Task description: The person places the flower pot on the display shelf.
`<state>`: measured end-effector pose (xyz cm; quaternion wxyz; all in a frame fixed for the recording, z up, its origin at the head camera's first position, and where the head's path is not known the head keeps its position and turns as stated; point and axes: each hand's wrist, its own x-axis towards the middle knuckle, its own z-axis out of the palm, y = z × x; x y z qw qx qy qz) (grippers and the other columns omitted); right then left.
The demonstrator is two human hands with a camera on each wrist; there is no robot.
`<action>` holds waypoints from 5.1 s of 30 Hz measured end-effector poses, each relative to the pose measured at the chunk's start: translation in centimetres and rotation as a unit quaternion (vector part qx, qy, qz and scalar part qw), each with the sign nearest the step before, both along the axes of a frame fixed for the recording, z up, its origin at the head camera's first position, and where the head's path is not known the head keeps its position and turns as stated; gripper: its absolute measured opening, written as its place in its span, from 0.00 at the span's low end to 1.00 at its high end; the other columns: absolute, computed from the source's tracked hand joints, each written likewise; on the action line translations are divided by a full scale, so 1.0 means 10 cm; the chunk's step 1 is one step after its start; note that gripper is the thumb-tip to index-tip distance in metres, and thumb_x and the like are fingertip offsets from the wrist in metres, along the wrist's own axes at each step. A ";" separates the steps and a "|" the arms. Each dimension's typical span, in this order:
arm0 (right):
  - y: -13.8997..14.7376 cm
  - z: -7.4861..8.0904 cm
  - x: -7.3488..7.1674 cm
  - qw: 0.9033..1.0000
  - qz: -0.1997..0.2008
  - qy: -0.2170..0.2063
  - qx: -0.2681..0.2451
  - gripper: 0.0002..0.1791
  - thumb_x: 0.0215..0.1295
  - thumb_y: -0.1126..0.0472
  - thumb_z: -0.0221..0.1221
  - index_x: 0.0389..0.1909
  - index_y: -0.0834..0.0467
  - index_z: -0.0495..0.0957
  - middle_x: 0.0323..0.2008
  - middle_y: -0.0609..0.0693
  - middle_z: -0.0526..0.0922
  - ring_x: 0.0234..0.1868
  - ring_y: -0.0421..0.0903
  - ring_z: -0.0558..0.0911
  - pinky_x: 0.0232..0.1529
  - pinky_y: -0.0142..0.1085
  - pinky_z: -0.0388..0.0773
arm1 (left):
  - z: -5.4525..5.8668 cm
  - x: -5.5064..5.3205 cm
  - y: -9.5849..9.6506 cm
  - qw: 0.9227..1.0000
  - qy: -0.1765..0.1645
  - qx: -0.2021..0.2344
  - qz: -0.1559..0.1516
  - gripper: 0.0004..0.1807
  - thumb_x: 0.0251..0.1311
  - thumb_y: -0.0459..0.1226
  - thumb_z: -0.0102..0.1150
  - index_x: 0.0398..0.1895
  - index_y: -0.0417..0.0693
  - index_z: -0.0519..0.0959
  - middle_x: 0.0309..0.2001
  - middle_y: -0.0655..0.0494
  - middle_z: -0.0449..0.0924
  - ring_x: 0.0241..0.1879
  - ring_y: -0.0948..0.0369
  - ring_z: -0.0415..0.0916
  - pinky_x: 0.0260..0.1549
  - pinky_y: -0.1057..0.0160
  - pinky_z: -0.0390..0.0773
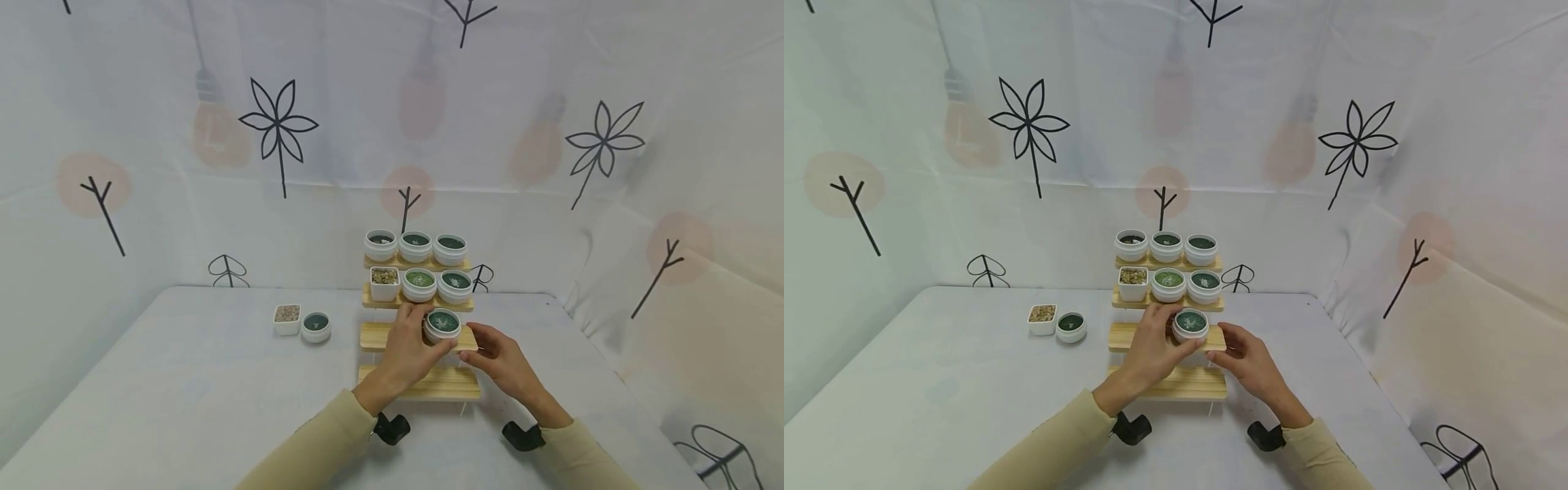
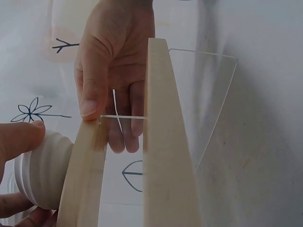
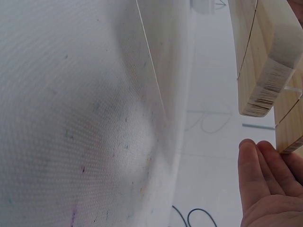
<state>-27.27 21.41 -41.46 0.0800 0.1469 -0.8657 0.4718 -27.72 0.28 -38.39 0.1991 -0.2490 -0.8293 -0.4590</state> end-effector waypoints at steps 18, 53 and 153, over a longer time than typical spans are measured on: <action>-0.01 0.00 0.00 1.000 -0.001 0.007 0.007 0.36 0.60 0.49 0.65 0.65 0.61 0.66 0.58 0.58 0.75 0.57 0.54 0.76 0.55 0.43 0.76 | 0.03 0.14 -0.30 0.999 0.000 -0.020 -0.028 0.31 0.50 0.44 0.72 0.55 0.43 0.73 0.49 0.50 0.69 0.43 0.56 0.74 0.40 0.69 0.78; -0.21 0.32 0.23 1.000 -0.011 -0.004 0.017 0.33 0.61 0.58 0.65 0.63 0.68 0.66 0.56 0.64 0.75 0.56 0.59 0.76 0.55 0.48 0.75 | -0.01 -0.13 -1.47 0.985 0.136 -0.090 0.053 0.30 0.46 0.37 0.75 0.52 0.38 0.73 0.46 0.46 0.73 0.45 0.54 0.72 0.42 0.56 0.78; -0.18 0.32 0.22 1.000 -0.003 -0.007 0.002 0.33 0.61 0.60 0.65 0.63 0.69 0.65 0.55 0.64 0.75 0.55 0.59 0.77 0.55 0.49 0.75 | -0.14 -0.56 -2.29 0.982 -0.084 -0.102 0.138 0.33 0.54 0.41 0.68 0.62 0.38 0.69 0.56 0.41 0.64 0.48 0.50 0.70 0.48 0.52 0.78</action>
